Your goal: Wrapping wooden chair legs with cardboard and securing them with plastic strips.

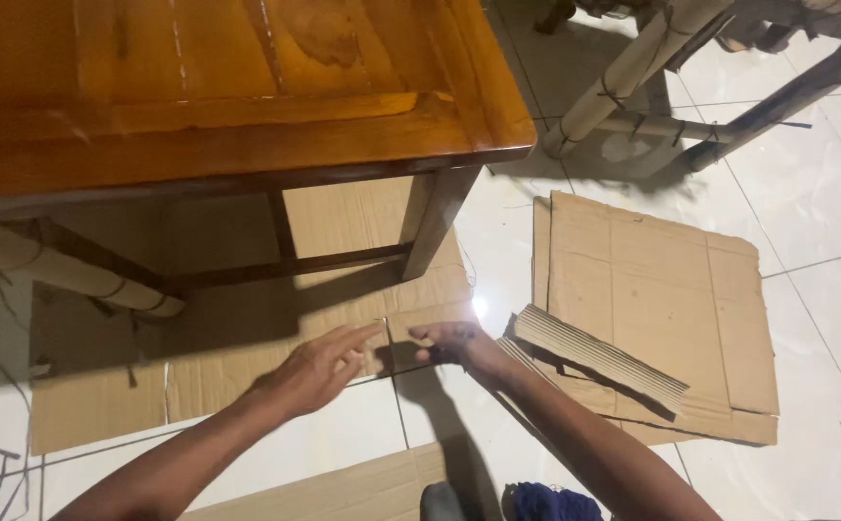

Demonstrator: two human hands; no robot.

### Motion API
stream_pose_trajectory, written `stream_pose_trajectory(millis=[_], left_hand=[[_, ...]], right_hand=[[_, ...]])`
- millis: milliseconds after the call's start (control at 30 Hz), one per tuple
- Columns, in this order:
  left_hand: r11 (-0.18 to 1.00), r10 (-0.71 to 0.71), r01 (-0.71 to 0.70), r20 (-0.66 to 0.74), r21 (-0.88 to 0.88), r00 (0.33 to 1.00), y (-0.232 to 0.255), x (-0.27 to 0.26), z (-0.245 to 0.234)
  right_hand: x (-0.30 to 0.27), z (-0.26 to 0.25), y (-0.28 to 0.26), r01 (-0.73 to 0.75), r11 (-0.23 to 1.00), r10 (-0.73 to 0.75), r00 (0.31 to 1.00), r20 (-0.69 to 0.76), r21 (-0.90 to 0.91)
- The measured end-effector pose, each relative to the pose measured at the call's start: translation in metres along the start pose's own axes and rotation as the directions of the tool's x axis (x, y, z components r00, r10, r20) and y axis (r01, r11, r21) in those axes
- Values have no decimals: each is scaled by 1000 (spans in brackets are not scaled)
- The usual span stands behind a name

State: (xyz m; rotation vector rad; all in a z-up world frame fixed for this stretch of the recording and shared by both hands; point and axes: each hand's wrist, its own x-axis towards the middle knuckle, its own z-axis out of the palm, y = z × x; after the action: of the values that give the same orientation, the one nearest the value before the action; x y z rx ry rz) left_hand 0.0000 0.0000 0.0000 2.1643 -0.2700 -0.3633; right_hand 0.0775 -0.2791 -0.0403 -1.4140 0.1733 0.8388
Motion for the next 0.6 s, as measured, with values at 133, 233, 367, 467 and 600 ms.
stream_pose_trajectory(millis=[133,233,367,467,600], left_hand=[[988,57,-56,-2,140,998,-9,11,18],[969,-14,9,17,248,1000,-28,13,25],[963,-72,81,-44,257,996,-65,17,29],[962,-119,141,-105,233,987,-59,8,13],[962,-178,202,-140,181,974,-76,4,15]], right_hand=[[-7,22,1,2,991,24,980,199,-131],[-11,34,-2,19,987,25,962,270,-161],[19,10,24,92,969,-32,968,251,-229],[25,-1,24,83,945,-41,990,137,-316],[61,-61,39,-14,621,-147,980,-135,-783]])
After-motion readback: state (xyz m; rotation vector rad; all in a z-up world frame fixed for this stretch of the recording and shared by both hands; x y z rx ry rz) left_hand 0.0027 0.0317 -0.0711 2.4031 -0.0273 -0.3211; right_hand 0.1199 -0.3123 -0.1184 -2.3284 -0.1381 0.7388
